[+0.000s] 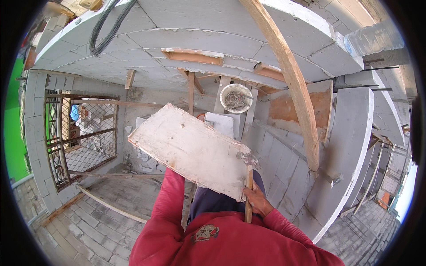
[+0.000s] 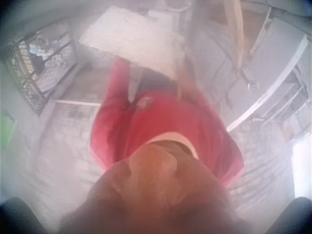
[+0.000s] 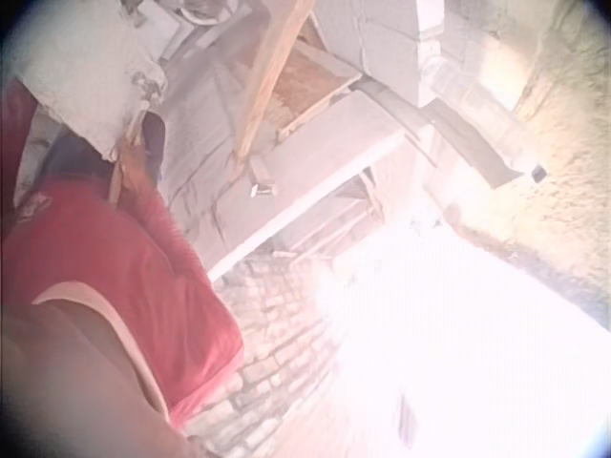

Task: The person positions a wooden plank against a wall and uses a hammer to drive nails into it, securing the plank in place. The person repeatedly hammers nails along the plank's length to fasten it to the wall.

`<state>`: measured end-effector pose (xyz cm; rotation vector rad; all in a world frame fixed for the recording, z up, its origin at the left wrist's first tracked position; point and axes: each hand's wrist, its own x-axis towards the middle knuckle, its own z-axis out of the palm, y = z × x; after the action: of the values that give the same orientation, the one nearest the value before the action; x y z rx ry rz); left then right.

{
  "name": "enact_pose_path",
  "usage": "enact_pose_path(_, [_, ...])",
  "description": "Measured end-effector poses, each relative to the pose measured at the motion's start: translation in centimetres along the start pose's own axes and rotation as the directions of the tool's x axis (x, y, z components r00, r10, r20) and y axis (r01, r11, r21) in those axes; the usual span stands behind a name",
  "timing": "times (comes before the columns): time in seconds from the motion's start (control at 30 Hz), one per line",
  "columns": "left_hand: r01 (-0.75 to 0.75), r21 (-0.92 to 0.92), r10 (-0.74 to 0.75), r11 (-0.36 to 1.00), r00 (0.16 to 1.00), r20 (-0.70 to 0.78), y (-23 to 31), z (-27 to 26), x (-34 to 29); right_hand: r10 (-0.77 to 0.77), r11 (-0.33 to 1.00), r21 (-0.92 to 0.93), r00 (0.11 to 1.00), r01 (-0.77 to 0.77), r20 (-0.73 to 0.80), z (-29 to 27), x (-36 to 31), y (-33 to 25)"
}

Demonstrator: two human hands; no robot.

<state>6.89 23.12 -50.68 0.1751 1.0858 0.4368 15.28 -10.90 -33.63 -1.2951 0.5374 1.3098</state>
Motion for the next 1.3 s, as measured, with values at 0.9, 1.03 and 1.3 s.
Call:
enact_pose_path(0.9, [-0.783, 0.504, 0.758, 0.364, 0.563, 0.328, 16.8, 19.3, -25.1, -0.334, 0.942, 0.023, 0.921, 0.336, 0.202, -2.5, -6.1, -9.9])
enact_pose_path(1.03, [-0.803, 0.499, 0.821, 0.326, 0.502, 0.272, 16.7, 19.0, -25.5, -0.463, 0.886, 0.095, 0.858, 0.453, 0.223, -1.4, -8.8, -10.3])
enact_pose_path(1.3, [-0.843, 0.328, 0.819, 0.426, 0.514, 0.255, 15.9, 21.7, -26.9, -0.632, 0.684, -0.241, 0.724, 0.689, 0.277, -0.5, -17.4, -13.6])
